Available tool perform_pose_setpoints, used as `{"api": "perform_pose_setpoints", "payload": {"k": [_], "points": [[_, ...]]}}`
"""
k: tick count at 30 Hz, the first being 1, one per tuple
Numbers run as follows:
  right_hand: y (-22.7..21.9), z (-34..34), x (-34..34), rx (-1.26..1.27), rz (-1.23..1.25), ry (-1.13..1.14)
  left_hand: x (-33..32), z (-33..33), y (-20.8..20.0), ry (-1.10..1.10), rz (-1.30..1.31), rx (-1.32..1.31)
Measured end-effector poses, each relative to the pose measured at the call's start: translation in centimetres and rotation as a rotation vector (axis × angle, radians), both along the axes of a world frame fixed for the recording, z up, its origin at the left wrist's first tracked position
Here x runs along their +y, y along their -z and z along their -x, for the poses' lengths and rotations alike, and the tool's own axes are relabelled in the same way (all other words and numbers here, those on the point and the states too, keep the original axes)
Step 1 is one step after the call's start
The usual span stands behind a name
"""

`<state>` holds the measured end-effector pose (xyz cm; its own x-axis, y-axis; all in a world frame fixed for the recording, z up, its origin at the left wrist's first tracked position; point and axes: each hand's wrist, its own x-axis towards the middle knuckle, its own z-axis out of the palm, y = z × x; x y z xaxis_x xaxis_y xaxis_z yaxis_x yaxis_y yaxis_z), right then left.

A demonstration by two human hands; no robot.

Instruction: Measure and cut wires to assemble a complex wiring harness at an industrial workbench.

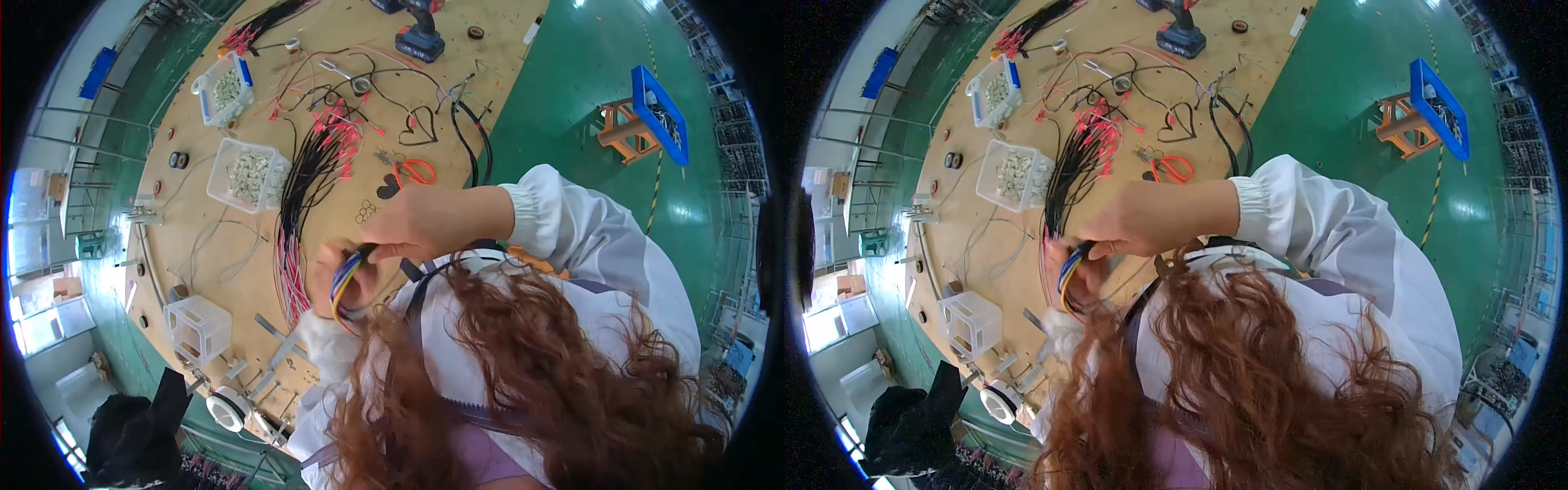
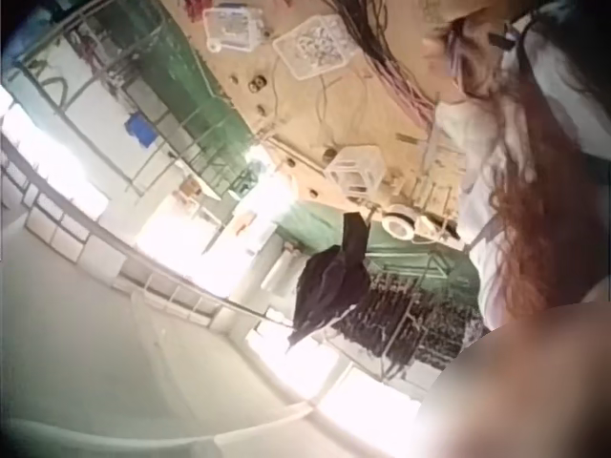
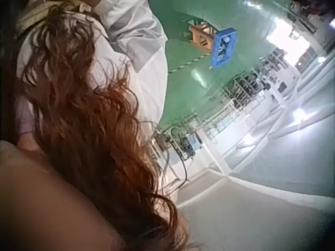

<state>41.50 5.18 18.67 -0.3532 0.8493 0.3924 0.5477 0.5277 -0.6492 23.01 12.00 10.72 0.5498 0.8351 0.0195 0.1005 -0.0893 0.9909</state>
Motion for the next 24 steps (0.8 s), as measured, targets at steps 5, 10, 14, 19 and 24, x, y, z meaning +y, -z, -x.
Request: {"api": "perform_pose_setpoints", "payload": {"k": [5,10,14,19,24], "points": [[-0.1,-0.7,0.8,0.159,0.259,-0.030,6.8,6.9,-7.1,0.125,0.104,-0.390],[2.3,-0.2,3.2,0.477,0.801,-0.242,1.6,4.4,-3.9,0.600,0.265,0.167],[2.8,-0.6,3.2,0.863,1.277,-0.366,1.4,-0.4,-5.3,0.331,0.054,-0.375],[1.8,-0.6,2.5,1.016,1.573,-0.527,2.7,-0.4,-6.5,0.426,-0.808,0.073],[-0.5,-1.1,2.7,0.612,1.030,-0.154,3.0,-0.4,-6.8,0.423,-0.976,0.108]]}}
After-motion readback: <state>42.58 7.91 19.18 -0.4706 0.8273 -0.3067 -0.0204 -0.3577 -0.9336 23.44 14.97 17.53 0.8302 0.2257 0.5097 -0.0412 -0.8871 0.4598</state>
